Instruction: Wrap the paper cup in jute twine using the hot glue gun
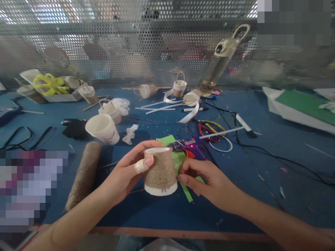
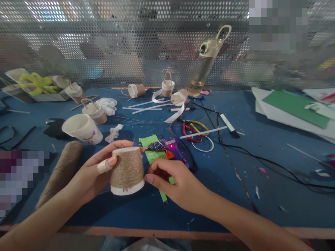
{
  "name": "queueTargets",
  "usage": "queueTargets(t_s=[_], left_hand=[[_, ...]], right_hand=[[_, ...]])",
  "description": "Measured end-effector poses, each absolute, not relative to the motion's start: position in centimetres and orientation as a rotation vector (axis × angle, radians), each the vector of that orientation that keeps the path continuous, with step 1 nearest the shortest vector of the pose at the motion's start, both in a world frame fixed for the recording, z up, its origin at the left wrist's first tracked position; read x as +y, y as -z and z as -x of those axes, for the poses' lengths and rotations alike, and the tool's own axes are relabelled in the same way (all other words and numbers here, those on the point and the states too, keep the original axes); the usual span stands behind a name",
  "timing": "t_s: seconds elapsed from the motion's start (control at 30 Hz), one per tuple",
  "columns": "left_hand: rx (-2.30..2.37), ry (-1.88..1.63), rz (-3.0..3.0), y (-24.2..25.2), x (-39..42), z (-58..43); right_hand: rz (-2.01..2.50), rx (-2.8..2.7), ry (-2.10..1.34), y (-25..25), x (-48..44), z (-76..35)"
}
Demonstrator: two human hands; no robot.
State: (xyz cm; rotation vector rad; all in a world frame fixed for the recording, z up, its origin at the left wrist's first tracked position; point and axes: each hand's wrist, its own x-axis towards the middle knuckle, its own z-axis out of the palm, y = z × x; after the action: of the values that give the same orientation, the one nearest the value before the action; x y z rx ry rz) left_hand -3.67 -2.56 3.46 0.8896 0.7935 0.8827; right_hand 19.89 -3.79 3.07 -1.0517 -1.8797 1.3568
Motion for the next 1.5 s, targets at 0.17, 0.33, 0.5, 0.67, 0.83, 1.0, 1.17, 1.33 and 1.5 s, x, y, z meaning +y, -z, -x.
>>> queueTargets(t_s=[0.17,0.33,0.5,0.67,0.83,1.0,1.17,1.33,1.5], left_hand=[[0.796,-0.874,-0.898,-3.4,-2.6,3.5],[0.78,-0.866,-0.913,-3.3,-2.6,3.5],[0.755,-0.868,-0.89,-3.0,-2.5,3.6],[0.727,-0.881,-0.799,-3.3,-2.5,3.4],[0.771,-0.933,-0.772,-3.8,-2.6,3.0],[0.837,-0.894,-0.779,-3.5,-2.6,2.9],[0.917,-0.845,-0.906,-3.5,-2.9,3.2],[1.014,-0.92,-0.909,-4.1,-2.8,3.0],[1.018,-1.05,-0.868,-4.2,-2.5,3.3]], right_hand=[[1.06,-1.886,-1.362,-3.1,-3.8,-19.8],[1.076,-1.871,-1.37,-2.8,-3.9,-19.7],[1.085,-1.774,-1.479,-2.4,-3.9,-19.7],[1.003,-1.542,-1.778,-1.7,-3.7,-19.7],[0.946,-1.356,-1.966,-1.2,-3.6,-19.4],[0.891,-1.301,-2.024,-1.0,-3.8,-19.2],[0.882,-1.37,-2.02,-1.2,-4.0,-19.1],[1.165,-1.988,-1.339,-1.9,-3.7,-19.9],[1.457,-2.367,-0.067,-2.0,-2.5,-21.8]])
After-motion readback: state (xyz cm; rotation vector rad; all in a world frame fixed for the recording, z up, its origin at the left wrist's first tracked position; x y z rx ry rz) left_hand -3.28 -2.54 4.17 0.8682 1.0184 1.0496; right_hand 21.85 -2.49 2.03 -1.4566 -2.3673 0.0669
